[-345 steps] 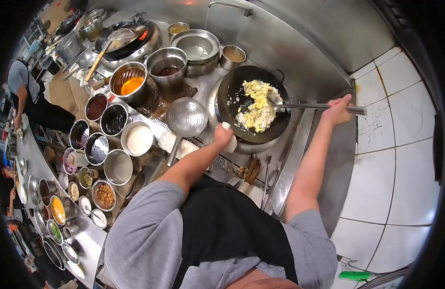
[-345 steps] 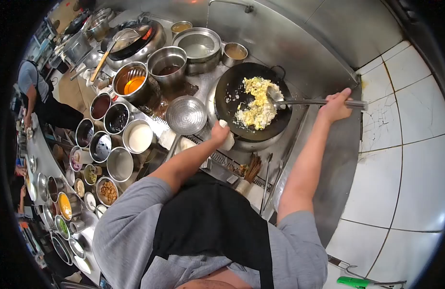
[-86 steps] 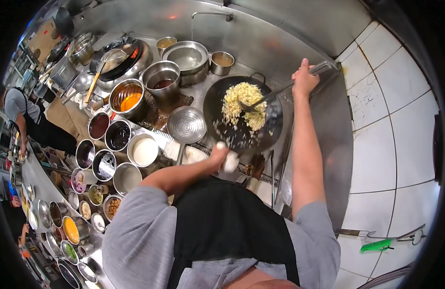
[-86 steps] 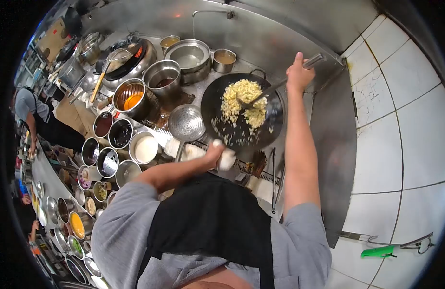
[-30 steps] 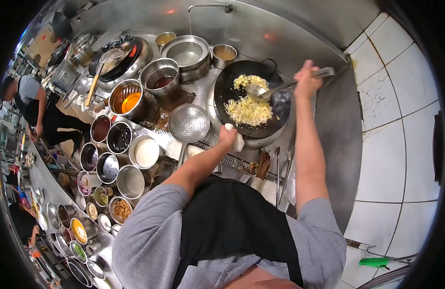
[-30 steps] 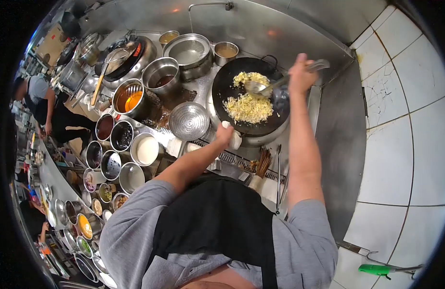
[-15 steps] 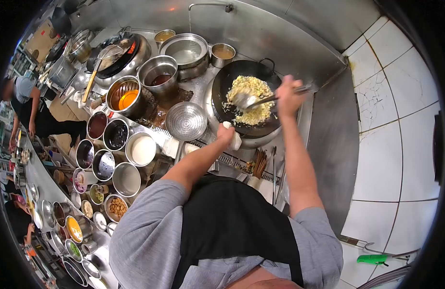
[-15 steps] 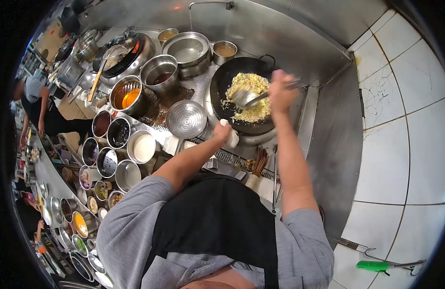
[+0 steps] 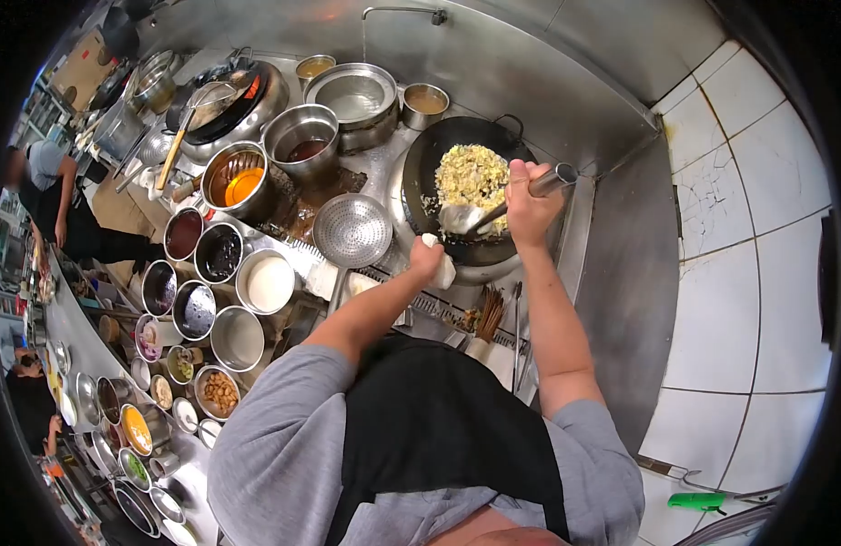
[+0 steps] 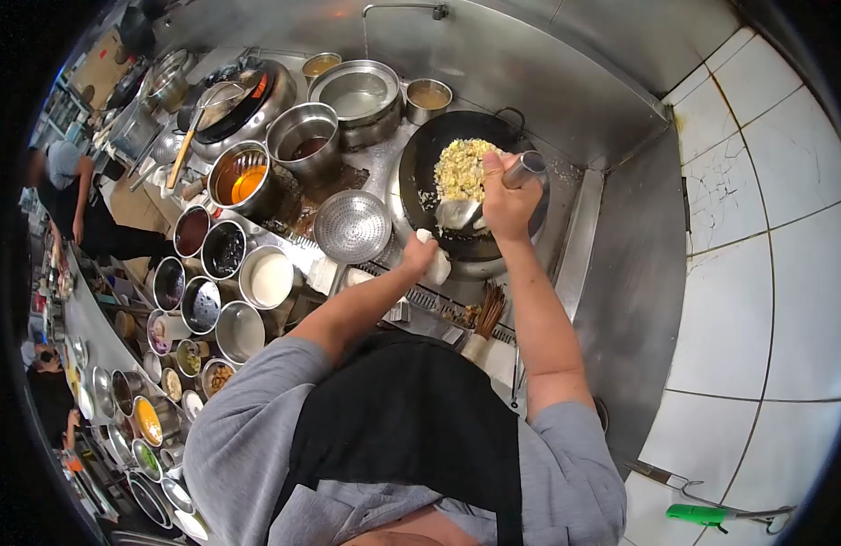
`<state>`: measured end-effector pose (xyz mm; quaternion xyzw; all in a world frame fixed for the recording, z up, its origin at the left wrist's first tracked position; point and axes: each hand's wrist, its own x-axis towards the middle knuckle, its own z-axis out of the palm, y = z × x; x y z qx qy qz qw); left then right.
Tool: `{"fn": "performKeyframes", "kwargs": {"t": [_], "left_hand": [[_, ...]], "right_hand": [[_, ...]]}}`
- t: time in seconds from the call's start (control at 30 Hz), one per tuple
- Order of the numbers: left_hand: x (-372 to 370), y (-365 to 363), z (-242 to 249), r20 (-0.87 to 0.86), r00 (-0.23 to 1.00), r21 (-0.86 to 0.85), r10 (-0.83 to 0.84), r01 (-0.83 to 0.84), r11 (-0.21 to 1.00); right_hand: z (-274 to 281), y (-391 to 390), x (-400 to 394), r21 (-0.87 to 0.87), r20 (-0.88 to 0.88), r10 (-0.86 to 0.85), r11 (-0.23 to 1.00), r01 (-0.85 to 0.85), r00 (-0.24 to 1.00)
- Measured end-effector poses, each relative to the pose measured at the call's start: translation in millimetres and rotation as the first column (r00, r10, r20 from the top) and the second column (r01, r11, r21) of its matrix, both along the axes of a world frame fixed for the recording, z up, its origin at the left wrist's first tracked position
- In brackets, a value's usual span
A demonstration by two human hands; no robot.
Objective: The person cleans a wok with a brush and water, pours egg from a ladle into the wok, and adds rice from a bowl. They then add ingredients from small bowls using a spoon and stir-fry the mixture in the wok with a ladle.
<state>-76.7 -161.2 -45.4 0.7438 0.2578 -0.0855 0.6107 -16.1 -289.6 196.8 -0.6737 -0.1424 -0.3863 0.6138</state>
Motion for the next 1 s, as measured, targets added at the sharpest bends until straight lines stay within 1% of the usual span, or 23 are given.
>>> {"fn": "performKeyframes", "kwargs": {"t": [0.03, 0.1, 0.13, 0.17, 0.2, 0.23, 0.27, 0.33, 0.4, 0.47, 0.5, 0.53, 0.57, 0.6, 0.63, 0.7, 0.73, 0.8, 0.83, 0.87, 0.93, 0.97, 1.0], "left_hand": [[-3, 0, -3, -0.005, 1.000, 0.002, -0.003, 0.003, 1.000], [0, -2, -8, 0.035, 0.999, -0.046, 0.041, -0.040, 0.998], [-4, -1, -11, 0.040, 0.998, -0.047, 0.048, -0.047, 0.998], [-15, 0, -14, 0.075, 0.996, -0.114, 0.040, -0.031, 0.993], [-23, 2, -16, 0.117, 0.992, -0.182, 0.038, -0.016, 0.983], [-37, 5, -8, 0.119, 0.993, -0.146, -0.029, 0.046, 0.988], [-59, 8, -3, 0.106, 0.989, -0.110, -0.099, 0.111, 0.988], [-91, 7, -30, 0.027, 0.969, -0.064, -0.248, 0.249, 0.966], [-115, 12, -63, 0.046, 0.826, 0.082, -0.561, 0.557, 0.826], [-134, 16, -103, 0.125, 0.653, 0.383, -0.747, 0.663, 0.644], [-134, 17, -88, 0.120, 0.650, 0.382, -0.750, 0.667, 0.639], [-134, 17, -55, 0.028, 0.638, 0.384, -0.769, 0.704, 0.598], [-127, 17, -25, -0.060, 0.625, 0.386, -0.778, 0.734, 0.559], [-119, 15, -15, 0.105, 0.657, 0.514, -0.747, 0.607, 0.606], [-109, 16, -2, 0.270, 0.650, 0.612, -0.711, 0.454, 0.647], [-83, 19, 64, 0.509, 0.502, 0.709, -0.699, 0.215, 0.671], [-64, 18, 66, 0.512, 0.501, 0.714, -0.698, 0.204, 0.670], [-34, 18, 56, 0.377, 0.436, 0.765, -0.817, 0.351, 0.540], [-22, 19, 43, 0.242, 0.394, 0.837, -0.887, 0.378, 0.396], [-15, 21, 42, 0.250, 0.399, 0.838, -0.882, 0.368, 0.404], [-13, 22, 39, 0.198, 0.286, 0.833, -0.938, 0.455, 0.315], [-10, 21, 40, 0.196, 0.279, 0.832, -0.940, 0.460, 0.310], [-8, 20, 41, 0.089, 0.263, 0.825, -0.961, 0.521, 0.219]], "right_hand": [[-15, -2, 2, 0.006, 0.040, -0.018, 1.000, 0.018, 0.999], [18, -32, 28, 0.230, -0.137, -0.026, 0.971, 0.057, 0.990], [30, -62, 50, 0.120, -0.130, -0.155, 0.978, 0.171, 0.979], [52, -73, 59, 0.391, -0.112, -0.100, 0.910, 0.137, 0.989], [71, -85, 61, 0.403, -0.110, -0.219, 0.882, 0.245, 0.969], [85, -94, 58, 0.382, -0.039, -0.264, 0.887, 0.258, 0.964], [92, -100, 52, 0.452, -0.011, -0.167, 0.879, 0.154, 0.986], [77, -88, 54, 0.461, -0.029, -0.256, 0.854, 0.241, 0.966], [36, -58, 63, 0.393, -0.143, -0.281, 0.864, 0.315, 0.949], [35, -35, 52, 0.365, -0.107, -0.018, 0.930, 0.056, 0.994], [39, -21, 40, 0.342, -0.099, 0.082, 0.939, -0.044, 0.992], [46, -3, 18, 0.239, -0.070, 0.067, 0.970, -0.048, 0.995], [44, 14, -4, 0.241, -0.058, 0.157, 0.961, -0.139, 0.986], [40, 22, -19, 0.242, -0.048, 0.247, 0.943, -0.228, 0.968], [13, 10, -2, 0.157, -0.028, 0.199, 0.969, -0.192, 0.980], [10, -36, 39, 0.156, -0.094, 0.016, 0.988, -0.001, 0.995], [23, -61, 59, 0.194, -0.111, -0.072, 0.977, 0.093, 0.991], [56, -97, 82, 0.329, -0.109, -0.296, 0.890, 0.315, 0.949], [71, -109, 81, 0.426, -0.107, -0.244, 0.865, 0.266, 0.964], [80, -116, 76, 0.463, -0.035, -0.178, 0.869, 0.174, 0.983], [61, -96, 69, 0.424, -0.033, -0.287, 0.863, 0.274, 0.957], [38, -83, 73, 0.400, -0.064, -0.260, 0.878, 0.264, 0.963], [19, -68, 76, 0.375, -0.098, -0.235, 0.891, 0.254, 0.967]]}}
